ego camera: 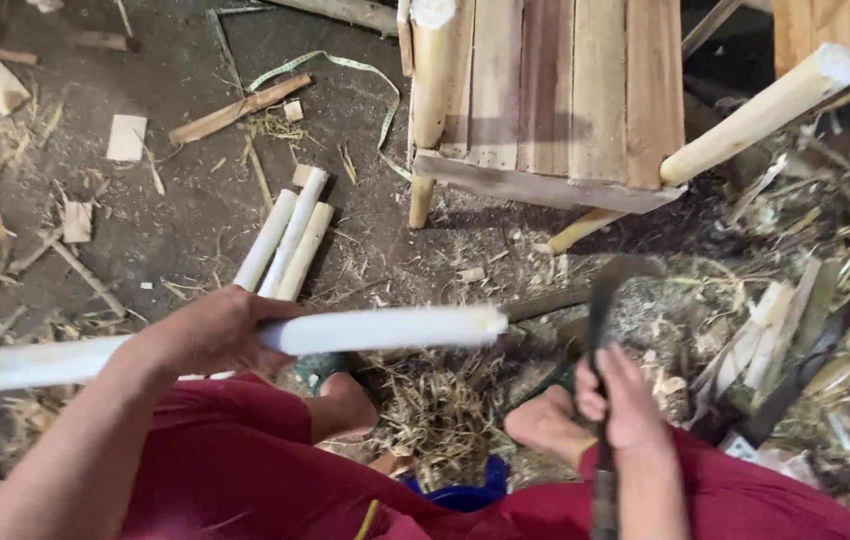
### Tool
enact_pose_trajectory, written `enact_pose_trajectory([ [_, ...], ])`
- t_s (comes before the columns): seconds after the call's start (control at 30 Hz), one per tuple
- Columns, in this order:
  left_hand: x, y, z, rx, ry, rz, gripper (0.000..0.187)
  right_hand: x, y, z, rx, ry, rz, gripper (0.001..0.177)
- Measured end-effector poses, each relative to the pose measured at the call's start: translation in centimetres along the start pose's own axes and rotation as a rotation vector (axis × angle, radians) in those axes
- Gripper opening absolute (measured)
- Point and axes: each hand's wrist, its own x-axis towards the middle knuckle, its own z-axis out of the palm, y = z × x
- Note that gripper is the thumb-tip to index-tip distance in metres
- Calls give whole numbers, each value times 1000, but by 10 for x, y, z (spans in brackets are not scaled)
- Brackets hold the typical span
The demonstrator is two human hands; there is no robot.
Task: Shaving and tapering the ends of wooden sticks using a hand-held curved knife to prepare them for assembly.
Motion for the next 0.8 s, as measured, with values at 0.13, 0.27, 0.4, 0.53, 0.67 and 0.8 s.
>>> enact_pose_trajectory([
  [0.13,-1,13,11,679,140,62,54,-26,-7,60,122,-104,43,14],
  [0.27,-1,19,26,891,141,155,57,-34,29,110,96,-622,236,30],
  [0.4,9,5,23,862,173,383,56,-18,41,105,194,-713,372,53],
  [0.53,3,-9,16,903,234,255,61,-7,22,46,319,-469,251,16],
  [0.67,3,-2,11,741,298,307,57,-22,-8,58,48,-249,-7,49],
  [0.8,19,-9,19,979,237,447,54,-52,-33,107,13,-535,-110,97],
])
